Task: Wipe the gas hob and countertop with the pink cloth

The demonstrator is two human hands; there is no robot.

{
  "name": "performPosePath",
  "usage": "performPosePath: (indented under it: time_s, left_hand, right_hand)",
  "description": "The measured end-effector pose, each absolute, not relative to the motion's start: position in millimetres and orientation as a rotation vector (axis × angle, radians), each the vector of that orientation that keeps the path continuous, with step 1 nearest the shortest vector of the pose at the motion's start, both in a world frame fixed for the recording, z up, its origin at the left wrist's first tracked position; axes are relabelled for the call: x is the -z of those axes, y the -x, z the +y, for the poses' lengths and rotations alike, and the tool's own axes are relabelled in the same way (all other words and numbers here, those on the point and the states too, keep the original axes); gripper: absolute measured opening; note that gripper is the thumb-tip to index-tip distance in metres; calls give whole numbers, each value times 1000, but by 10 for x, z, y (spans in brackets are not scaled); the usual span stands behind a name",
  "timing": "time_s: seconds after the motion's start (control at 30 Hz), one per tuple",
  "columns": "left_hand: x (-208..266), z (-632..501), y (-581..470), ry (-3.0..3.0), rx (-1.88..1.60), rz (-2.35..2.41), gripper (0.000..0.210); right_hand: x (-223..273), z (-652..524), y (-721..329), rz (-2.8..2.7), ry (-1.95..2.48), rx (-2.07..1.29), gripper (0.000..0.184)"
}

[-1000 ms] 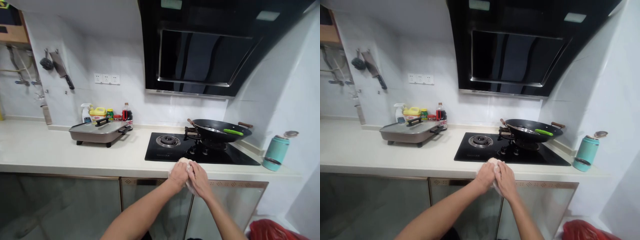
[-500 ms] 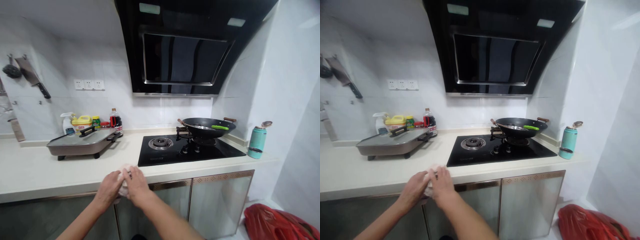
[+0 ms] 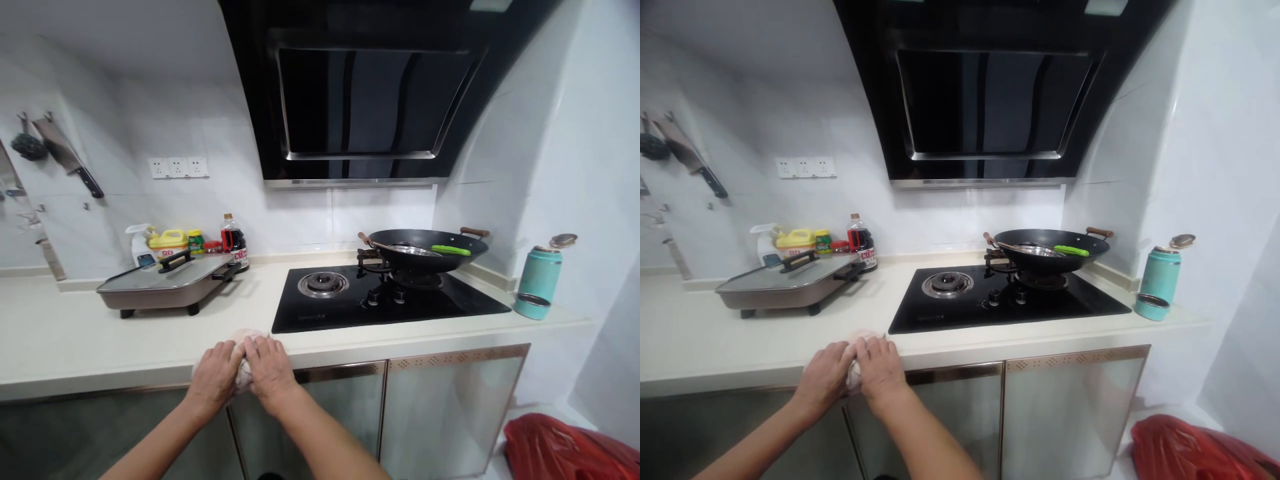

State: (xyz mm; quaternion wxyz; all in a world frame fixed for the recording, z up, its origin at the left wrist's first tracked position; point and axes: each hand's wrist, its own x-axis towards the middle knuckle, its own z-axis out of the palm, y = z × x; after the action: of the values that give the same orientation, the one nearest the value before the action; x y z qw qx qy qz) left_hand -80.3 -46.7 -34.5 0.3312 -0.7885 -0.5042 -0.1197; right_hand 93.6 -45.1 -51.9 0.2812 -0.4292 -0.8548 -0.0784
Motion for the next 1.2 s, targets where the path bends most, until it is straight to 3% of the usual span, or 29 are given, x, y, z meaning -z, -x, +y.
performPosePath:
  time_s: [0.37,0.73,1.03,1.2]
  left_hand:
    - [458,-484,-1367,2343,408,-1065,36]
    - [603,-403,-3198,2457,616,-841,30]
    - [538,-457,-2949,2592,648,-732,47]
    - [341,-424,-2076,2903,728,-689,67]
  right_hand:
    - [783,-874,-3115,-2018,1248,303,108]
    - [1008,-1059,-4686,-1885,1508,504,102]
    - [948,-1035,-4343,-1740,1747,673,105]
    - [700,-898,-3505,-1751,2024,455,109]
